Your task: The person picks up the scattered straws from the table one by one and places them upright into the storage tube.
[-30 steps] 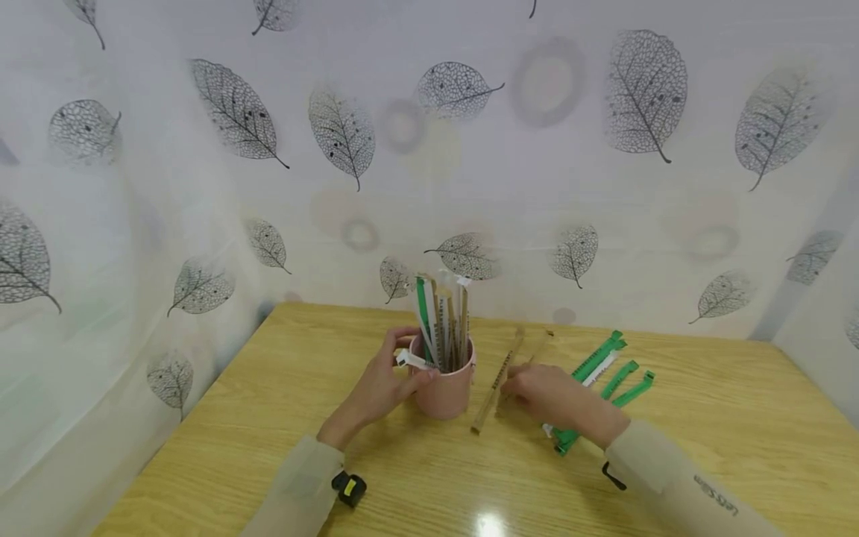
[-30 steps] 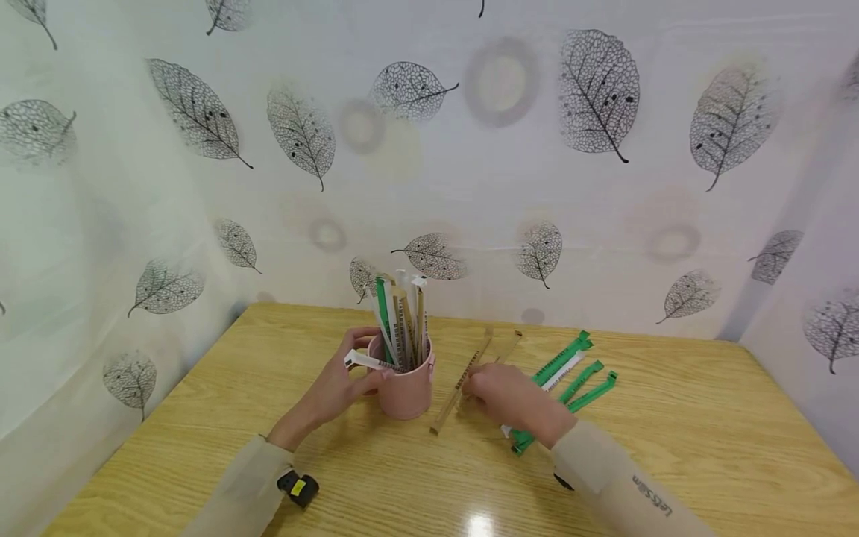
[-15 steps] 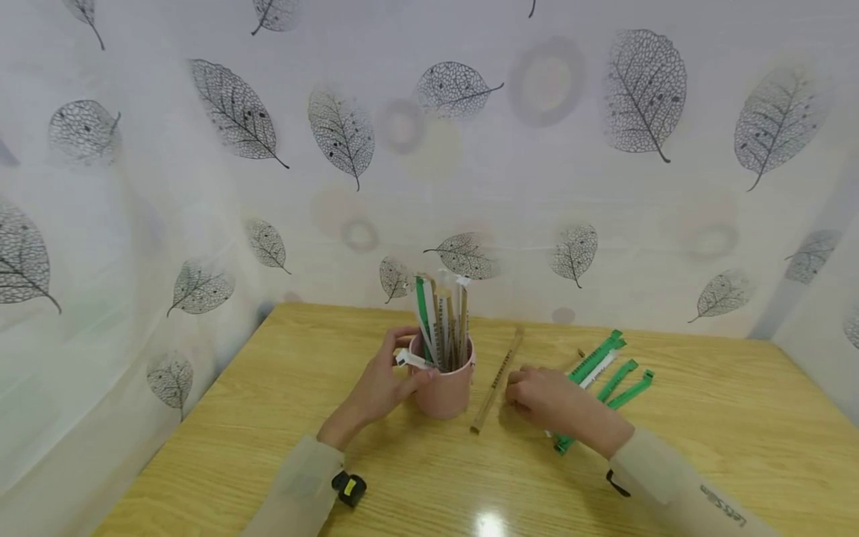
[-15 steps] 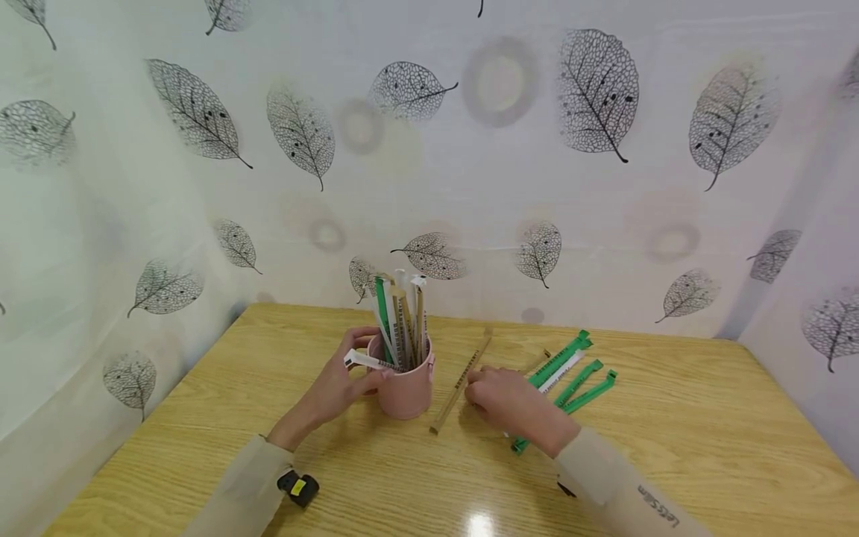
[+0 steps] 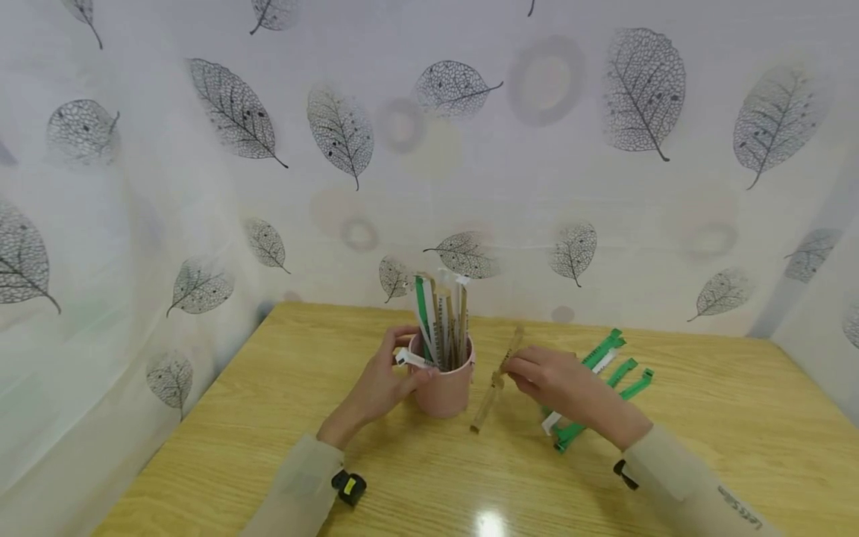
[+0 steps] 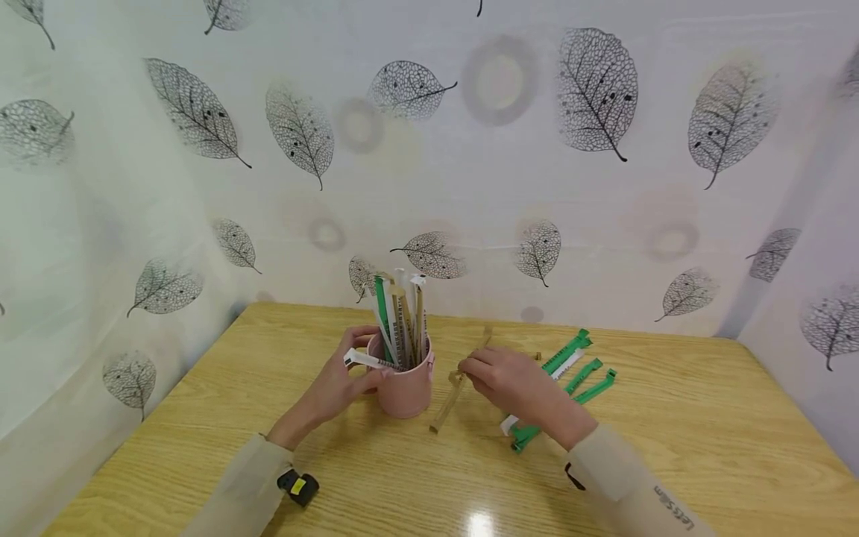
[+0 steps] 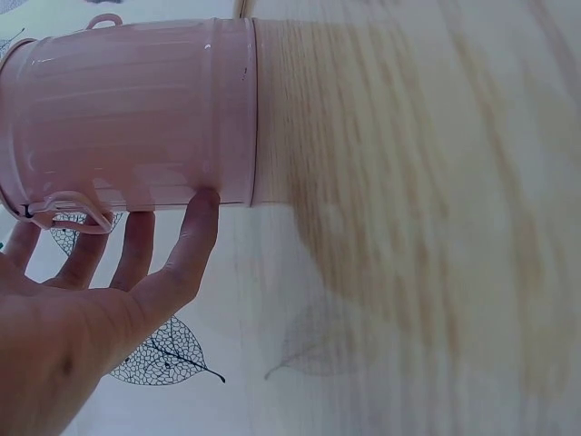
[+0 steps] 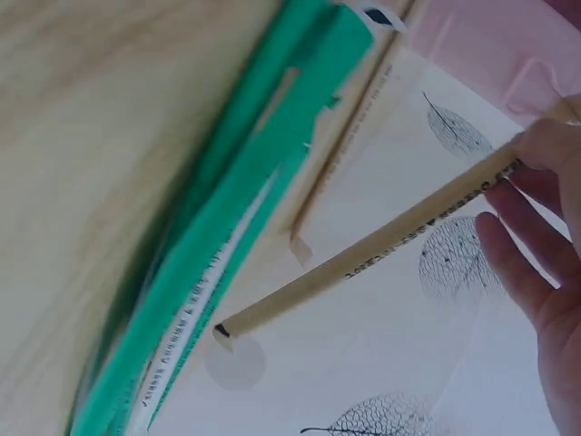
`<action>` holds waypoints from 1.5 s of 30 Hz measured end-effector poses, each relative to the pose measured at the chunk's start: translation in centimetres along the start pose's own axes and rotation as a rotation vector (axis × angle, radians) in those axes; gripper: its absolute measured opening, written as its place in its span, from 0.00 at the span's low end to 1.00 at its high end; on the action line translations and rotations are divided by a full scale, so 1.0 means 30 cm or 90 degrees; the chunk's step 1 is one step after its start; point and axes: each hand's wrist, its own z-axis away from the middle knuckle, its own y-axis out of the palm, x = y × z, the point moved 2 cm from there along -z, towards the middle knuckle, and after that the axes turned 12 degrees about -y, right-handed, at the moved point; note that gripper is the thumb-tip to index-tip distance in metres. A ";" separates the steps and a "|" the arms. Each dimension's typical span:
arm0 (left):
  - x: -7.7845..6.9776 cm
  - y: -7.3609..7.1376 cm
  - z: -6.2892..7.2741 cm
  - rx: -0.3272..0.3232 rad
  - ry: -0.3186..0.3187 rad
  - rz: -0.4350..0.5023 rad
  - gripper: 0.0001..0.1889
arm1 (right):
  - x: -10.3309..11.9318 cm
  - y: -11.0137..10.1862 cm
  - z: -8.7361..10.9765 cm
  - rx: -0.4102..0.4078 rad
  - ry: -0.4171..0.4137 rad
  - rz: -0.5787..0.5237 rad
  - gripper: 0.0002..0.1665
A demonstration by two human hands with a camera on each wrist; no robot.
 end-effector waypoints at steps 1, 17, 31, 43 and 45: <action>0.002 0.001 -0.001 0.001 0.001 -0.001 0.37 | -0.006 -0.009 -0.004 -0.026 -0.004 0.008 0.10; 0.004 0.004 -0.001 0.001 -0.014 0.003 0.37 | -0.067 -0.136 -0.030 -0.149 0.062 -0.064 0.26; 0.007 0.004 -0.002 0.001 -0.018 0.001 0.37 | -0.097 -0.182 -0.070 -0.243 0.067 -0.067 0.19; 0.003 0.003 -0.002 -0.003 -0.015 -0.005 0.37 | -0.132 -0.252 -0.176 -0.302 0.139 -0.076 0.27; 0.003 0.003 -0.001 -0.002 -0.014 -0.004 0.37 | -0.133 -0.262 -0.198 -0.313 0.150 -0.087 0.27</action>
